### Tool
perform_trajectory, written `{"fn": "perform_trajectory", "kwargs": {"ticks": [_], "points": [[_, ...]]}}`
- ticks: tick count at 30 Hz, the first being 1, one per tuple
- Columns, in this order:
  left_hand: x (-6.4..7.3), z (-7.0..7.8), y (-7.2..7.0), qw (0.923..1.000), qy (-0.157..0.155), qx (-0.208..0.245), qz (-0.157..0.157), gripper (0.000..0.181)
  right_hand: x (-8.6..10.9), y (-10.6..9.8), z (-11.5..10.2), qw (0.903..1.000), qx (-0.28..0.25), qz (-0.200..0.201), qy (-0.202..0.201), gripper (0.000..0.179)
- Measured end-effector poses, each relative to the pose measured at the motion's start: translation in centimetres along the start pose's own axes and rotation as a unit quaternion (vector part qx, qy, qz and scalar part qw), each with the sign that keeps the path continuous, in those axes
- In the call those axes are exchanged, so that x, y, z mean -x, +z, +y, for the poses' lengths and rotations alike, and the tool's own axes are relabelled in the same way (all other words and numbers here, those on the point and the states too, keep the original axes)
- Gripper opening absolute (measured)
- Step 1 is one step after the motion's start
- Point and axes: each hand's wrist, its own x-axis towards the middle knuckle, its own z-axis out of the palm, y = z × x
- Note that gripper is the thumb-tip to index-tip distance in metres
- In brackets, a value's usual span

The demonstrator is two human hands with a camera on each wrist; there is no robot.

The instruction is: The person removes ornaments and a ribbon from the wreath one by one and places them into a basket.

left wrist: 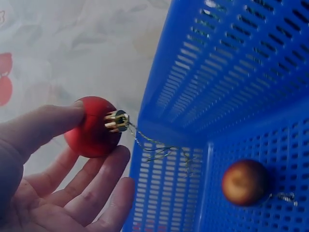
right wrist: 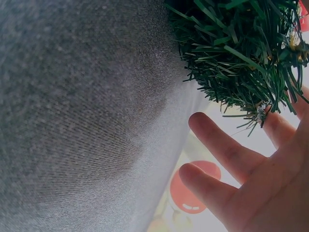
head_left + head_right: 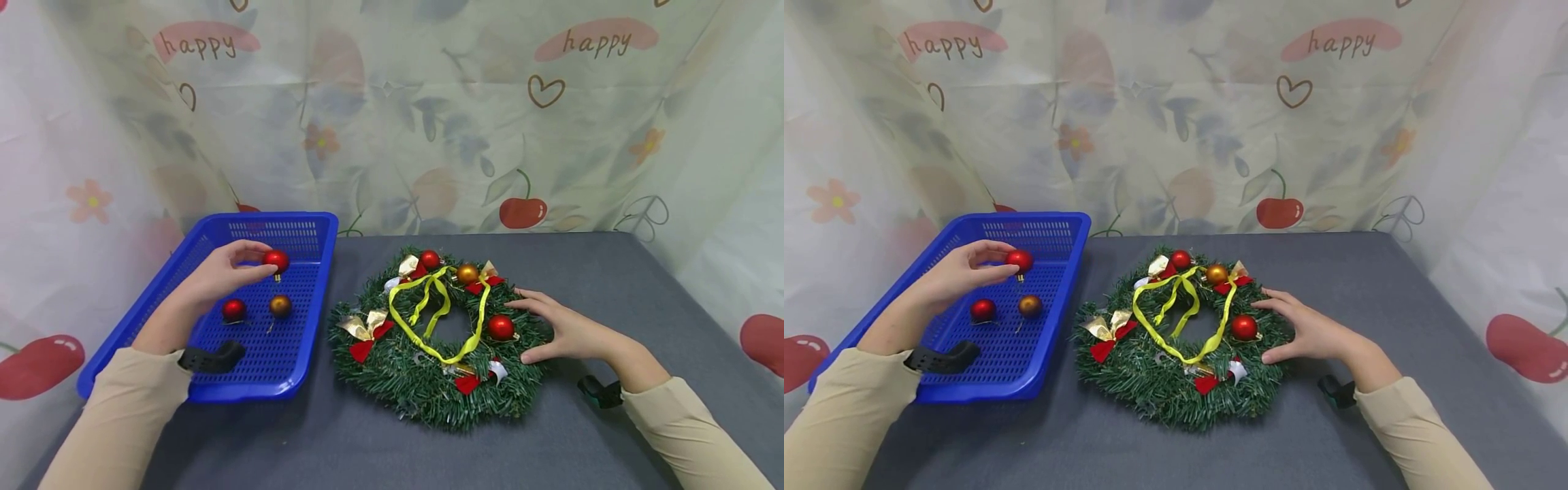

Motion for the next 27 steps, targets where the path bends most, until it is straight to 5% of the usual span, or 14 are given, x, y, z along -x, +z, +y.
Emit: {"fn": "perform_trajectory", "kwargs": {"ticks": [13,21,27], "points": [[-0.8,-1.2,-0.8,0.9970,-0.025,-0.065,-0.033,0.060,0.1,0.0,0.1,1.0000,-0.002,0.000,-0.002,0.080],[-1.0,-1.6,-0.5,0.9889,0.007,-0.148,-0.005,0.053,0.1,0.0,0.0,1.0000,0.001,-0.001,-0.001,0.081],[-0.6,-0.6,0.0,0.9863,0.026,-0.162,0.017,0.048,0.1,-0.1,-0.1,1.0000,0.001,-0.003,0.000,0.081]]}}
